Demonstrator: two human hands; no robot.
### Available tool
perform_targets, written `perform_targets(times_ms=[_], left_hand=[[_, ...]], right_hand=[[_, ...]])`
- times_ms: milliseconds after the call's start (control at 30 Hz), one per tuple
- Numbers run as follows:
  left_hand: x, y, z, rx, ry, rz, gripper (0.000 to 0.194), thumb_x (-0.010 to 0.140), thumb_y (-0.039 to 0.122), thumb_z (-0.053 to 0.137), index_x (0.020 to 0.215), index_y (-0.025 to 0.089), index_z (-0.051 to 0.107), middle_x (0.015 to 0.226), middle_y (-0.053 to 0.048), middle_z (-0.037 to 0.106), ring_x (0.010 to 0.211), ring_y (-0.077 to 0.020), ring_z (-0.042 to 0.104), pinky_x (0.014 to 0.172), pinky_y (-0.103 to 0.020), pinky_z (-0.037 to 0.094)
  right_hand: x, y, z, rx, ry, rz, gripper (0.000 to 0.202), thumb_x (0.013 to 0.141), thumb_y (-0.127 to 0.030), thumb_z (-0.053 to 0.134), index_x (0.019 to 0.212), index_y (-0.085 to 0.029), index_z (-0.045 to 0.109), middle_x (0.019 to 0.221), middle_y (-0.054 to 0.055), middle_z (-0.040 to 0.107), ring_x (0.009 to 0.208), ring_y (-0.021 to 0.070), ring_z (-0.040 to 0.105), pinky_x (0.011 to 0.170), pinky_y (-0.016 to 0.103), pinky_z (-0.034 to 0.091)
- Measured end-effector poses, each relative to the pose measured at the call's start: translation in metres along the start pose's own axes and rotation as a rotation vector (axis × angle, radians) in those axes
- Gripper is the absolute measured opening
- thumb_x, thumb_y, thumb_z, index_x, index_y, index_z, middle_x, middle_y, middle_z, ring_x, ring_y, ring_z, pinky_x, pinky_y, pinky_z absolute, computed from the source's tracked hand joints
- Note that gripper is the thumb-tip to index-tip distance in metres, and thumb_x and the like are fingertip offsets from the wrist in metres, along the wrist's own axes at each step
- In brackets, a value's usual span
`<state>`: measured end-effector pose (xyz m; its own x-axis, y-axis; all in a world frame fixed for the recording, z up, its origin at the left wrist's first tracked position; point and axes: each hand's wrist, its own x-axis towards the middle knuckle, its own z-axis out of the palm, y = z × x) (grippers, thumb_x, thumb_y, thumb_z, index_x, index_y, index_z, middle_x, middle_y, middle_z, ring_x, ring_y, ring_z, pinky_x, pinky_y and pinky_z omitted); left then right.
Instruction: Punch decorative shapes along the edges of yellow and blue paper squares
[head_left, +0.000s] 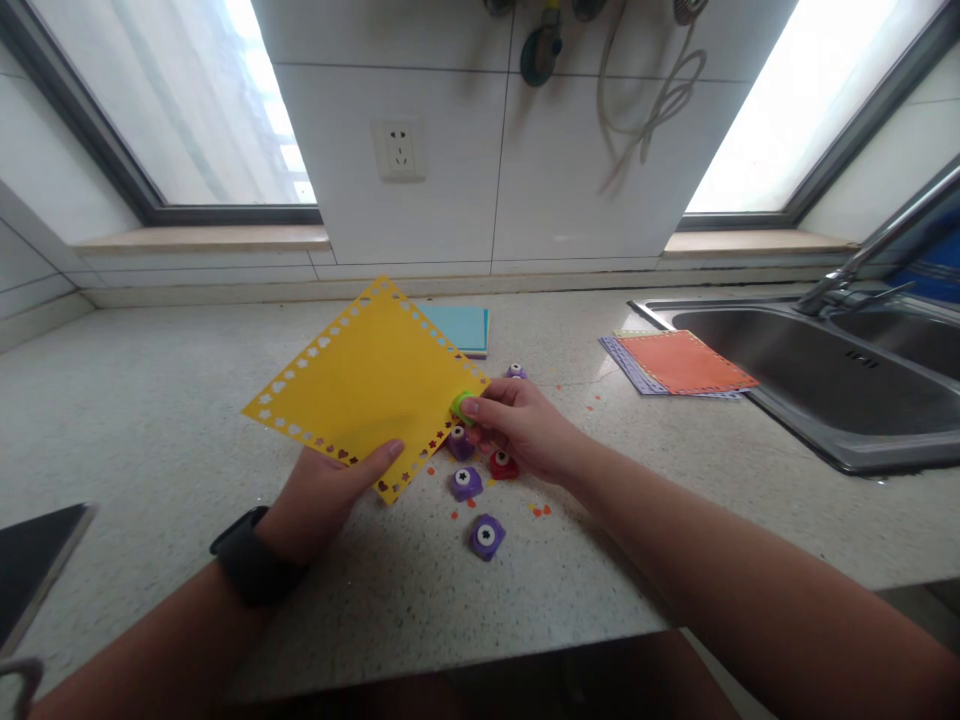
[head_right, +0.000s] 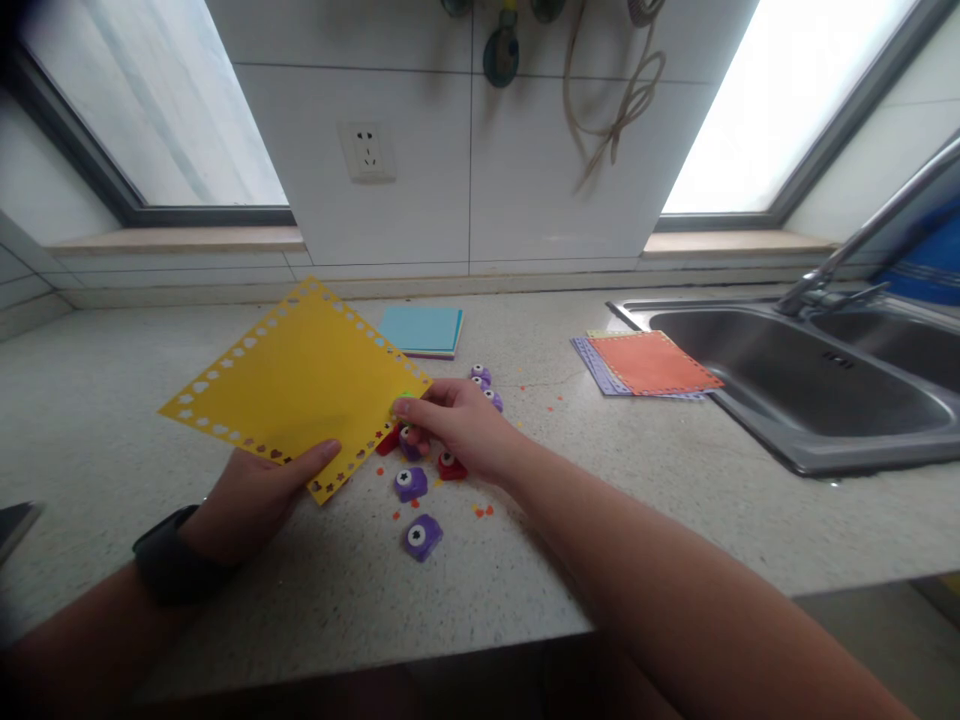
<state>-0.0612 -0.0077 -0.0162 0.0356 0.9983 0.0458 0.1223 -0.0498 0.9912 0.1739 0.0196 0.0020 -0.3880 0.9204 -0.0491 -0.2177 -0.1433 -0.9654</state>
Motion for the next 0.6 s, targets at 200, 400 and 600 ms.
perform_targets(times_ms=[200, 400, 600], left_hand=[[-0.0001, 0.0016, 0.0017, -0.028, 0.005, -0.025, 0.039, 0.08, 0.024, 0.078, 0.118, 0.023, 0.07, 0.13, -0.005, 0.074, 0.119, -0.0272, 0.07, 0.104, -0.038, 0.057], [-0.0016, 0.0063, 0.0035, 0.002, 0.009, -0.003, 0.037, 0.079, 0.024, 0.077, 0.115, 0.023, 0.072, 0.129, -0.006, 0.074, 0.12, -0.0288, 0.069, 0.103, -0.039, 0.057], [-0.0017, 0.0073, 0.004, 0.022, 0.018, -0.003, 0.038, 0.079, 0.024, 0.075, 0.117, 0.023, 0.071, 0.129, -0.007, 0.074, 0.119, -0.0291, 0.07, 0.102, -0.042, 0.058]], right_hand=[[0.0003, 0.0002, 0.0004, -0.003, -0.01, -0.005, 0.026, 0.078, -0.037, 0.081, 0.082, -0.014, 0.071, 0.064, 0.001, 0.066, 0.051, 0.0077, 0.057, 0.044, 0.018, 0.041], [0.0002, 0.0006, -0.001, -0.048, -0.031, -0.012, 0.026, 0.081, -0.038, 0.078, 0.084, -0.014, 0.071, 0.067, 0.002, 0.066, 0.051, 0.007, 0.055, 0.045, 0.018, 0.04], [-0.0004, 0.0006, -0.0015, -0.094, -0.025, -0.004, 0.027, 0.082, -0.04, 0.077, 0.086, -0.015, 0.07, 0.069, 0.003, 0.067, 0.052, 0.008, 0.055, 0.045, 0.019, 0.038]])
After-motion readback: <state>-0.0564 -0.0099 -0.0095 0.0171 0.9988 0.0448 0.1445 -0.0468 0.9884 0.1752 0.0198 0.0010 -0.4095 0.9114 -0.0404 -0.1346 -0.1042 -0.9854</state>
